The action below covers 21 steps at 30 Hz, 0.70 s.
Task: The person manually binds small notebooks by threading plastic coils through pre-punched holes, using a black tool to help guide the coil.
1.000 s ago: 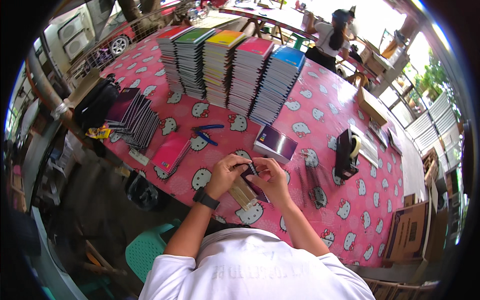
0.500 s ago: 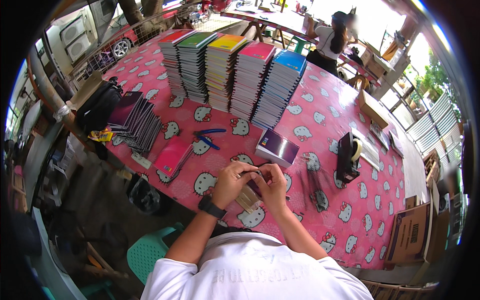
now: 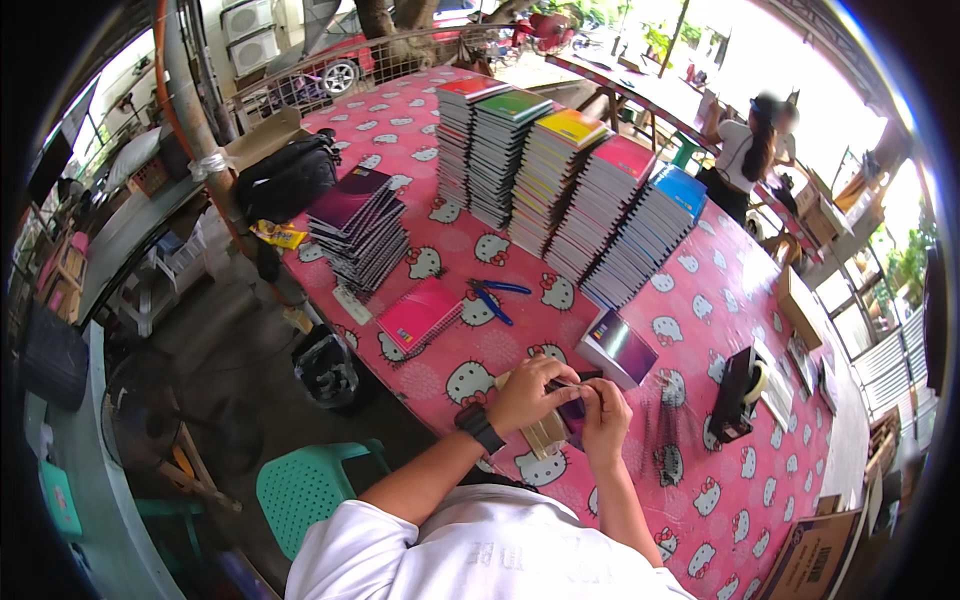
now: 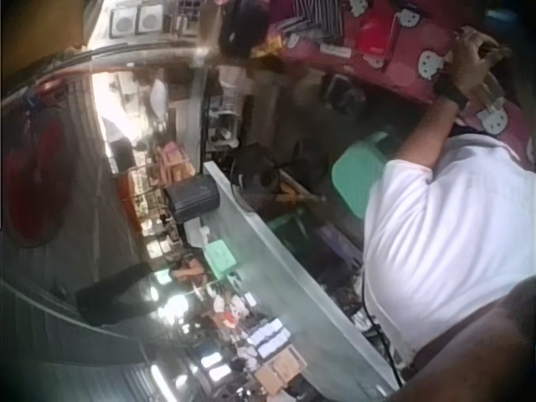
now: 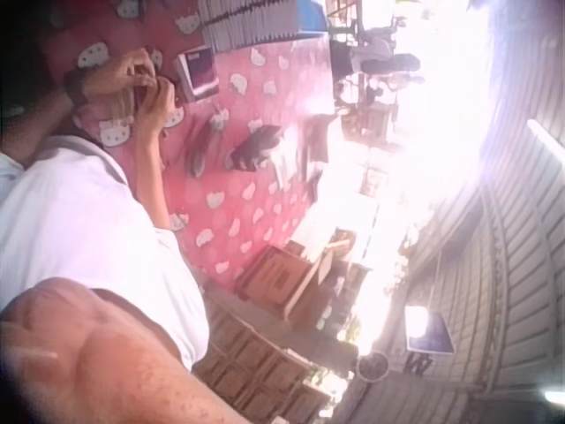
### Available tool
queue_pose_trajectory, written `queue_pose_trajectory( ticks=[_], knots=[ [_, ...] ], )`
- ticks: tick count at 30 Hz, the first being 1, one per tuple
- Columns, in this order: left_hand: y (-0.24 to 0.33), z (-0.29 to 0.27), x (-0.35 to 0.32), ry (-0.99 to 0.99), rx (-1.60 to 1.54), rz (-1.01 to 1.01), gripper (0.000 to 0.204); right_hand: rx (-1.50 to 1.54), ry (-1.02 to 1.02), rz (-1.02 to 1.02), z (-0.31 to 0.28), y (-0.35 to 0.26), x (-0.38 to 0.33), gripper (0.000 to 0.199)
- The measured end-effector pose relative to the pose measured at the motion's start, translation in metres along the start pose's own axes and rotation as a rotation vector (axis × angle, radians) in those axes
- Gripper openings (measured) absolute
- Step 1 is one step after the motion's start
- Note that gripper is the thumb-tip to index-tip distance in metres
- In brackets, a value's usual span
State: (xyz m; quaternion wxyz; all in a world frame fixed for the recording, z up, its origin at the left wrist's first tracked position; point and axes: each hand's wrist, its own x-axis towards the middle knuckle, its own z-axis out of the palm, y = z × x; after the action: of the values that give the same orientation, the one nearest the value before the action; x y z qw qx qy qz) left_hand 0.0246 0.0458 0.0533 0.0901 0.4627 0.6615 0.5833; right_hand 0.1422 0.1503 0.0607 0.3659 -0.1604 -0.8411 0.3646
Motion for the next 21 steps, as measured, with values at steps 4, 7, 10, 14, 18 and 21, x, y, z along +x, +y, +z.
queue_pose_trajectory(
  ticks=[4, 7, 10, 14, 18, 21],
  knots=[
    [-0.015, 0.004, -0.006, -0.021, 0.141, 0.115, 0.031, -0.067, -0.025, -0.024, -0.001, -0.006, 0.0, 0.006],
    [-0.018, 0.0, -0.005, -0.027, 0.186, 0.147, 0.029, -0.091, -0.073, -0.04, -0.002, -0.009, 0.005, 0.007],
    [-0.018, -0.007, 0.001, -0.007, 0.183, 0.187, 0.027, -0.1, -0.124, -0.06, -0.005, -0.009, 0.012, 0.009],
    [-0.014, -0.01, 0.004, -0.018, 0.163, 0.173, 0.025, -0.116, -0.132, -0.097, -0.003, -0.009, 0.015, 0.011],
    [-0.017, -0.019, 0.007, 0.024, 0.172, 0.177, 0.017, 0.019, -0.185, 0.017, -0.005, -0.006, 0.013, 0.022],
    [-0.024, -0.073, 0.026, 0.26, 0.083, 0.172, 0.008, 0.119, 0.115, 0.016, -0.013, 0.0, 0.021, 0.032]
  ],
)
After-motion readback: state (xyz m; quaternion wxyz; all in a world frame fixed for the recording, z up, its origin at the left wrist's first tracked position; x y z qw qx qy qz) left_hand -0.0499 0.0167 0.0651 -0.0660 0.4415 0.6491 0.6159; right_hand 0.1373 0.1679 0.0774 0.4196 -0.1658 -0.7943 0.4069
